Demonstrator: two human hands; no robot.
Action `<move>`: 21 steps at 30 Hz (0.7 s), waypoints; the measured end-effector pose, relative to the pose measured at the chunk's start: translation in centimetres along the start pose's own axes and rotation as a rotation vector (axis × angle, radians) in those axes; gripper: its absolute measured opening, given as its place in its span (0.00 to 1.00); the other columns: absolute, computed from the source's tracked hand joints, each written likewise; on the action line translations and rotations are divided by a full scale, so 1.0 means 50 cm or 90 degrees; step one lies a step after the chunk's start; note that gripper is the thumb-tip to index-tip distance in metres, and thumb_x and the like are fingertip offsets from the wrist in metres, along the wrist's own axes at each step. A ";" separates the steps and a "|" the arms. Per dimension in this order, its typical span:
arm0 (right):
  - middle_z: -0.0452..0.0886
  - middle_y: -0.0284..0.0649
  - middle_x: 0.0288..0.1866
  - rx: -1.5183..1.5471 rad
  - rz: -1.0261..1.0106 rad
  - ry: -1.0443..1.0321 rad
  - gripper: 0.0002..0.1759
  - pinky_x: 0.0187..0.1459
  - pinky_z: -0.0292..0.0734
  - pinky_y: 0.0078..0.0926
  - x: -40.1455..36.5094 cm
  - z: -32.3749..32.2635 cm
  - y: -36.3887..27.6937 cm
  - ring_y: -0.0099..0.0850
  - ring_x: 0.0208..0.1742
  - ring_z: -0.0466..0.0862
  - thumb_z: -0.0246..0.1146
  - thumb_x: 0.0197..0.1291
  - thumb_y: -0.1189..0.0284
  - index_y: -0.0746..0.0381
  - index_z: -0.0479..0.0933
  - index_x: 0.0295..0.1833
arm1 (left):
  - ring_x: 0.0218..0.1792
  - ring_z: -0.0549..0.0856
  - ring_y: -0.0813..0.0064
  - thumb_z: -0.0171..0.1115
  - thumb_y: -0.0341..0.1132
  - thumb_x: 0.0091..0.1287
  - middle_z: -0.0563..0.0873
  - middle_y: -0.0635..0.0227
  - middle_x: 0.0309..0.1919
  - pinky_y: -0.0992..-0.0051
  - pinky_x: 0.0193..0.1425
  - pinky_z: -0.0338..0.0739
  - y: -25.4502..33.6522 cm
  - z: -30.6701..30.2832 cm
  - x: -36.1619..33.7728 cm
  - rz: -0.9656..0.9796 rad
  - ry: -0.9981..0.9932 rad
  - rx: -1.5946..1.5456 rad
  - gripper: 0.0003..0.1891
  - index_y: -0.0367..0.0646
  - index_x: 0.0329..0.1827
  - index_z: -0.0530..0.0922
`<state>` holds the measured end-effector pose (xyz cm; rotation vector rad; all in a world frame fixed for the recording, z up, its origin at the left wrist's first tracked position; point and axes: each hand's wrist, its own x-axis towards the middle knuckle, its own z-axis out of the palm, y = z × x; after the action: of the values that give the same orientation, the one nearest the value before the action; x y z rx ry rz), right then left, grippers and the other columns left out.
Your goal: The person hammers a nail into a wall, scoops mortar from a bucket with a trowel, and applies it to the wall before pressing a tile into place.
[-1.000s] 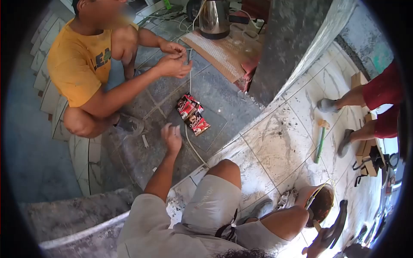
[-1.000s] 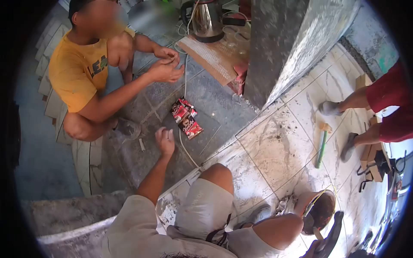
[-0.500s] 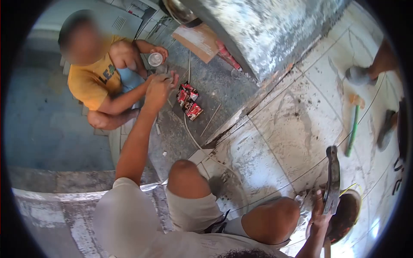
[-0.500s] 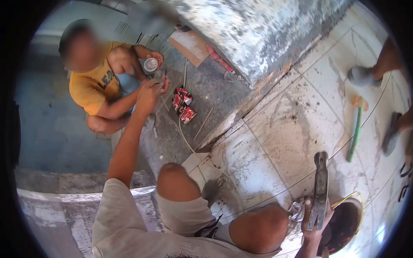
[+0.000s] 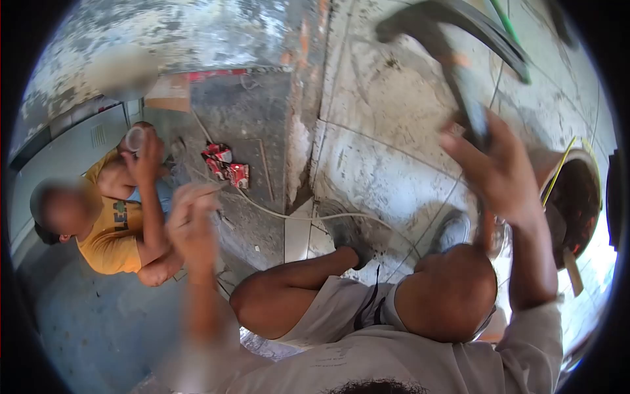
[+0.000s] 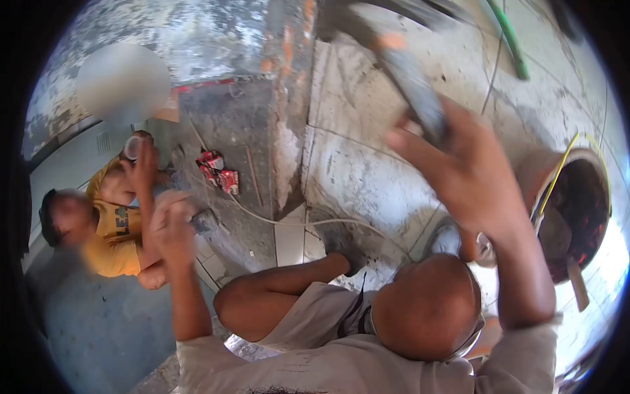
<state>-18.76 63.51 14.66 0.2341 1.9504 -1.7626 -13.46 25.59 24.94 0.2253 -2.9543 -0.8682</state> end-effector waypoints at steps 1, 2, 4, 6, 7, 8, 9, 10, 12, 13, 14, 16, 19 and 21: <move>0.68 0.26 0.20 0.062 0.044 -0.064 0.18 0.25 0.62 0.22 0.025 0.024 0.008 0.18 0.21 0.67 0.69 0.59 0.59 0.62 0.77 0.43 | 0.37 0.78 0.80 0.55 0.26 0.67 0.81 0.68 0.33 0.80 0.40 0.73 0.003 0.068 -0.001 -0.025 -0.043 -0.098 0.06 0.34 0.39 0.79; 0.70 0.28 0.19 0.090 0.008 -0.088 0.19 0.23 0.65 0.23 0.050 0.054 0.038 0.19 0.19 0.70 0.70 0.57 0.57 0.62 0.77 0.42 | 0.35 0.77 0.80 0.54 0.27 0.69 0.81 0.67 0.35 0.80 0.38 0.72 -0.003 0.124 0.003 -0.065 -0.124 -0.171 0.07 0.34 0.42 0.79; 0.73 0.31 0.19 0.163 0.003 -0.134 0.23 0.23 0.67 0.20 0.081 0.111 0.087 0.20 0.18 0.73 0.73 0.54 0.56 0.66 0.76 0.40 | 0.33 0.76 0.80 0.54 0.29 0.71 0.80 0.66 0.36 0.79 0.37 0.71 0.011 0.222 0.000 -0.153 -0.247 -0.220 0.08 0.34 0.46 0.78; 0.75 0.32 0.20 0.215 0.010 -0.135 0.22 0.23 0.69 0.21 0.092 0.158 0.132 0.20 0.18 0.74 0.73 0.54 0.58 0.66 0.76 0.39 | 0.33 0.76 0.79 0.54 0.28 0.71 0.79 0.66 0.35 0.78 0.37 0.71 0.011 0.301 -0.006 -0.207 -0.304 -0.183 0.08 0.34 0.47 0.77; 0.76 0.33 0.20 0.252 0.000 -0.138 0.21 0.23 0.70 0.21 0.094 0.173 0.155 0.21 0.19 0.75 0.72 0.55 0.60 0.67 0.76 0.38 | 0.32 0.77 0.81 0.55 0.28 0.71 0.80 0.67 0.32 0.80 0.37 0.70 -0.008 0.337 -0.010 -0.196 -0.319 -0.287 0.07 0.34 0.46 0.78; 0.76 0.33 0.20 0.262 0.009 -0.137 0.21 0.23 0.70 0.21 0.094 0.180 0.176 0.21 0.19 0.75 0.72 0.55 0.60 0.67 0.76 0.38 | 0.30 0.77 0.82 0.57 0.27 0.70 0.81 0.68 0.30 0.81 0.37 0.70 -0.019 0.367 -0.012 -0.184 -0.331 -0.391 0.07 0.34 0.45 0.79; 0.78 0.35 0.22 0.277 0.015 -0.124 0.18 0.24 0.72 0.22 0.091 0.186 0.195 0.21 0.19 0.77 0.71 0.56 0.62 0.66 0.76 0.38 | 0.30 0.77 0.82 0.57 0.27 0.70 0.81 0.68 0.30 0.81 0.37 0.70 -0.018 0.393 -0.012 -0.191 -0.341 -0.384 0.07 0.34 0.45 0.79; 0.80 0.37 0.23 0.290 0.021 -0.113 0.16 0.25 0.73 0.22 0.088 0.190 0.212 0.22 0.20 0.78 0.69 0.56 0.64 0.66 0.76 0.37 | 0.31 0.78 0.81 0.58 0.27 0.69 0.81 0.68 0.31 0.80 0.38 0.71 -0.012 0.417 -0.012 -0.222 -0.329 -0.497 0.07 0.35 0.47 0.78; 0.79 0.35 0.22 0.283 0.018 -0.096 0.15 0.22 0.71 0.21 0.087 0.196 0.240 0.20 0.19 0.76 0.69 0.58 0.64 0.66 0.76 0.38 | 0.35 0.79 0.77 0.62 0.25 0.67 0.82 0.66 0.36 0.76 0.44 0.72 -0.016 0.441 -0.005 -0.259 -0.334 -0.677 0.09 0.37 0.48 0.76; 0.78 0.33 0.21 0.265 -0.001 -0.076 0.15 0.20 0.68 0.19 0.093 0.193 0.246 0.18 0.18 0.74 0.70 0.59 0.65 0.66 0.77 0.38 | 0.35 0.79 0.77 0.62 0.25 0.67 0.82 0.66 0.36 0.76 0.44 0.72 -0.015 0.454 -0.004 -0.256 -0.335 -0.674 0.09 0.37 0.48 0.76; 0.78 0.33 0.21 0.269 -0.002 -0.076 0.15 0.20 0.68 0.19 0.093 0.190 0.247 0.18 0.18 0.74 0.70 0.59 0.65 0.66 0.77 0.38 | 0.36 0.79 0.77 0.62 0.25 0.67 0.82 0.66 0.37 0.75 0.45 0.72 -0.009 0.469 -0.011 -0.328 -0.300 -0.758 0.08 0.37 0.48 0.76; 0.82 0.41 0.25 0.235 0.036 -0.053 0.13 0.30 0.77 0.26 0.097 0.184 0.240 0.26 0.25 0.83 0.66 0.58 0.67 0.67 0.76 0.36 | 0.44 0.80 0.75 0.58 0.29 0.71 0.83 0.65 0.43 0.72 0.54 0.75 -0.031 0.487 -0.008 -0.425 -0.309 -0.902 0.08 0.38 0.51 0.78; 0.82 0.45 0.24 0.149 0.011 0.015 0.16 0.33 0.77 0.31 0.128 0.205 0.263 0.32 0.27 0.83 0.66 0.58 0.63 0.68 0.76 0.37 | 0.49 0.79 0.74 0.57 0.33 0.72 0.82 0.63 0.47 0.72 0.58 0.74 -0.024 0.526 -0.023 -0.430 -0.288 -0.885 0.10 0.39 0.51 0.78; 0.81 0.47 0.24 0.146 0.014 0.032 0.19 0.33 0.78 0.33 0.134 0.208 0.265 0.35 0.27 0.83 0.66 0.60 0.60 0.68 0.76 0.37 | 0.52 0.78 0.69 0.56 0.37 0.73 0.80 0.61 0.50 0.68 0.62 0.73 -0.026 0.535 -0.017 -0.430 -0.272 -0.861 0.12 0.38 0.51 0.77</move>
<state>-16.10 54.08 -0.59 0.3802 1.7690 -1.9835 -14.96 38.91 1.75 0.9881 -1.7732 -2.9194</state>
